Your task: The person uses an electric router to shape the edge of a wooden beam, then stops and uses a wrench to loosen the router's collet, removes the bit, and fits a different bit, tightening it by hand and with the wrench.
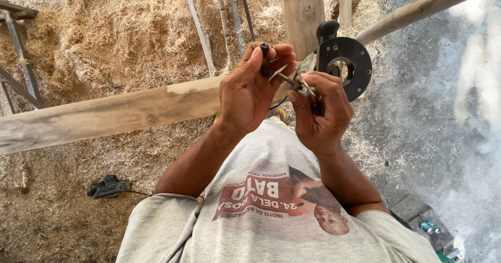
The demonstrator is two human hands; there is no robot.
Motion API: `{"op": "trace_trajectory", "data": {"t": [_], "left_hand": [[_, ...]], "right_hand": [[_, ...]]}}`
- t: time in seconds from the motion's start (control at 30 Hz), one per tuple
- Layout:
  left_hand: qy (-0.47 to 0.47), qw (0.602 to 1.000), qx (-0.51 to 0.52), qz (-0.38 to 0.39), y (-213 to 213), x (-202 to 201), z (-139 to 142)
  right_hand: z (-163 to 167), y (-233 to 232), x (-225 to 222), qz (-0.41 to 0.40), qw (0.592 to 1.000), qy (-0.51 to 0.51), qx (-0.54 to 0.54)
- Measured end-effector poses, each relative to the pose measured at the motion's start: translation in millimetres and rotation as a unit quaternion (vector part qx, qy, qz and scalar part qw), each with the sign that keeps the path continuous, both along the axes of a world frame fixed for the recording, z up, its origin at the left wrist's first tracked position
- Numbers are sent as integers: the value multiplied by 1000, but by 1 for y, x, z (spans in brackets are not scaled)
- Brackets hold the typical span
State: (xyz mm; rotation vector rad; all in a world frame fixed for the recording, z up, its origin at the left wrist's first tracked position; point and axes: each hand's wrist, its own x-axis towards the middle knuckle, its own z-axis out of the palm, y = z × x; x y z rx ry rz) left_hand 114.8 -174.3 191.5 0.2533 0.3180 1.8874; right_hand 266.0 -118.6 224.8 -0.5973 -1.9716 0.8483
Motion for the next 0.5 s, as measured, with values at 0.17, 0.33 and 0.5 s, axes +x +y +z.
{"op": "trace_trajectory", "data": {"t": [0.17, 0.33, 0.5], "left_hand": [[67, 994, -59, 60, 6, 7, -7], [84, 992, -73, 65, 3, 14, -7], [87, 992, -37, 82, 0, 16, -5]], "right_hand": [[-3, -2, -5, 31, 998, -18, -51], [-12, -1, -10, 14, 995, -44, -85], [-17, -3, -5, 10, 994, -35, -104]]}}
